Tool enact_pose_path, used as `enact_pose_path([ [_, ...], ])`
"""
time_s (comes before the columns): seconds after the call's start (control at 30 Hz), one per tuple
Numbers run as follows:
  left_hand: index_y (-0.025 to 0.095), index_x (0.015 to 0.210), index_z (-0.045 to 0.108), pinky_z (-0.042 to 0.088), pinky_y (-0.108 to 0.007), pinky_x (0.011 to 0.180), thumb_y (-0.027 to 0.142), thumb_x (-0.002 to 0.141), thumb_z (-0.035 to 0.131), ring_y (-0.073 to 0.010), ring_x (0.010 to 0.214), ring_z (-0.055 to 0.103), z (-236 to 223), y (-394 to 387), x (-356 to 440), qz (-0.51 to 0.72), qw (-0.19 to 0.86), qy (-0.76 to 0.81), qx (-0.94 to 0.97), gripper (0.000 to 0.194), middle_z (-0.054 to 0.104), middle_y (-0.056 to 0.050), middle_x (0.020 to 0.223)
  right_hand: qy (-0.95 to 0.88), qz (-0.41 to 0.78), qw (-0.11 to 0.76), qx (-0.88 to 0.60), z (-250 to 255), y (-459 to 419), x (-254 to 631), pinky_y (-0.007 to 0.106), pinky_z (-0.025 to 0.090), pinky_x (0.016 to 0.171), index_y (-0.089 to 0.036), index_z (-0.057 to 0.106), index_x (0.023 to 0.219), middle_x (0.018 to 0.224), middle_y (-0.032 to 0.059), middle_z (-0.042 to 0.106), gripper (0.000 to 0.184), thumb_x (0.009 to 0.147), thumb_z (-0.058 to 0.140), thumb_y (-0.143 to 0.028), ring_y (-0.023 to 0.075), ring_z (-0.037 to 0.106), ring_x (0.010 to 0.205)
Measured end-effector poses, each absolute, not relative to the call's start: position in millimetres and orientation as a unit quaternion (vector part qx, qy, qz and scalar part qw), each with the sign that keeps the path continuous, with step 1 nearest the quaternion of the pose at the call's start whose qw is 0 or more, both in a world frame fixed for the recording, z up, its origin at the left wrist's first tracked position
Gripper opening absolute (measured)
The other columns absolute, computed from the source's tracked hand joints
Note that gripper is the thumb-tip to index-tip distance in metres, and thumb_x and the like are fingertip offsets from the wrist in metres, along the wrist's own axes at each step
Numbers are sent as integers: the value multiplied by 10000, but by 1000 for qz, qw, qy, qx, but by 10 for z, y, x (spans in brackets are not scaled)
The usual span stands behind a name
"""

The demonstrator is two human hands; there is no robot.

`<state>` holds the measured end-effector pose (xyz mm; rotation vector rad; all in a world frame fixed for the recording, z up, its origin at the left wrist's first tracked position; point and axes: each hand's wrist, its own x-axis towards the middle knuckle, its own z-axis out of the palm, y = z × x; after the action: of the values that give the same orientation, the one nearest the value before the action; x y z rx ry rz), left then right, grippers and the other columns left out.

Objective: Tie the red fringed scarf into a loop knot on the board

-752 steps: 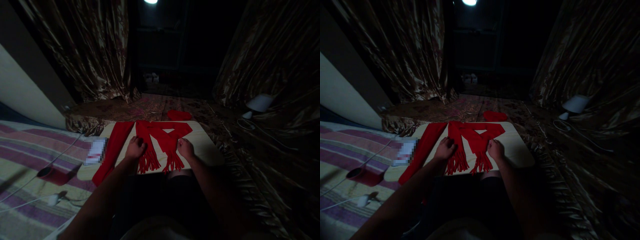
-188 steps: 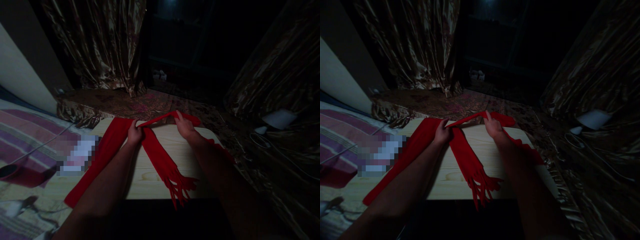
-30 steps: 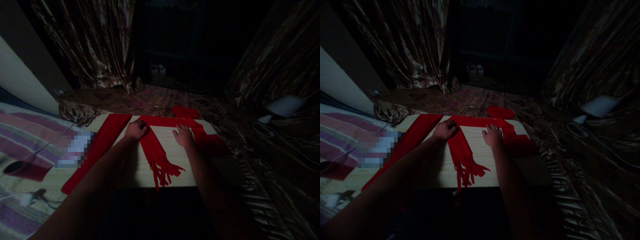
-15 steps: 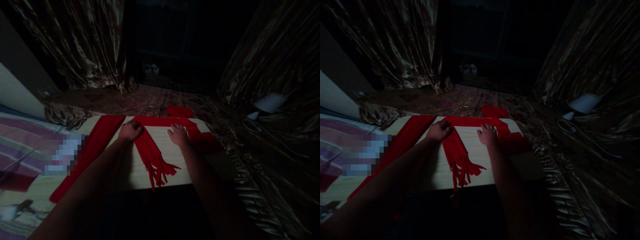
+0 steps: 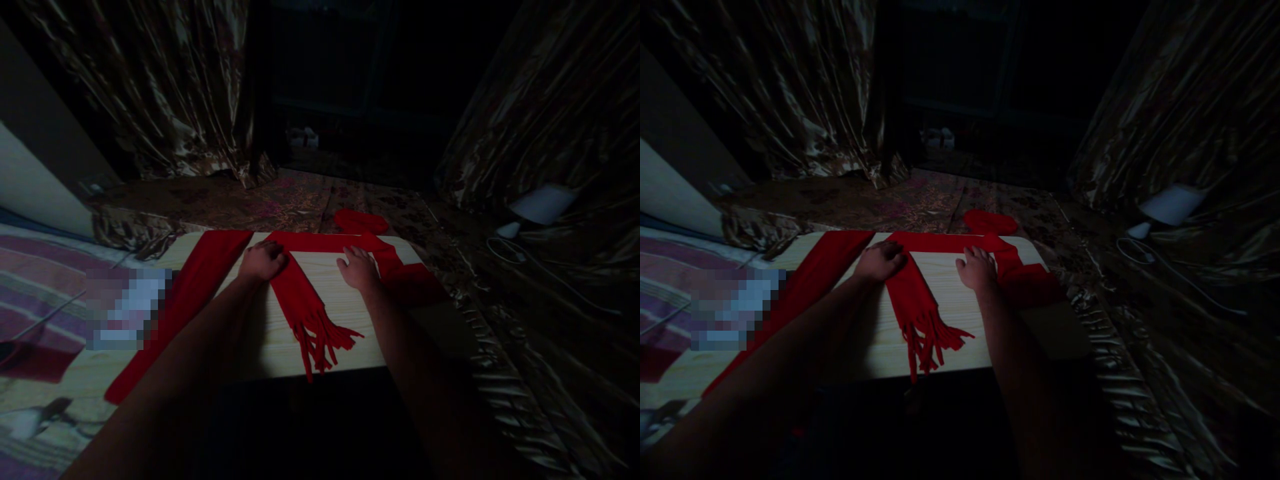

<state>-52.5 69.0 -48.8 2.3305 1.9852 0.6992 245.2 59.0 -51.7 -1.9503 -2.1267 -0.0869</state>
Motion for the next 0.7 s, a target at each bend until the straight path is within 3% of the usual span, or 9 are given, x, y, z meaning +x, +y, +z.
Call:
enact_pose_path([
  [0.7, 275, 1226, 704, 414, -359, 1107, 430, 875, 487, -242, 1306, 545, -495, 701, -529, 222, -4, 629, 745, 440, 645, -36, 1362, -728, -30, 135, -671, -535, 609, 2451, 419, 288, 1148, -192, 513, 1460, 1526, 107, 467, 574, 971, 413, -477, 275, 399, 1384],
])
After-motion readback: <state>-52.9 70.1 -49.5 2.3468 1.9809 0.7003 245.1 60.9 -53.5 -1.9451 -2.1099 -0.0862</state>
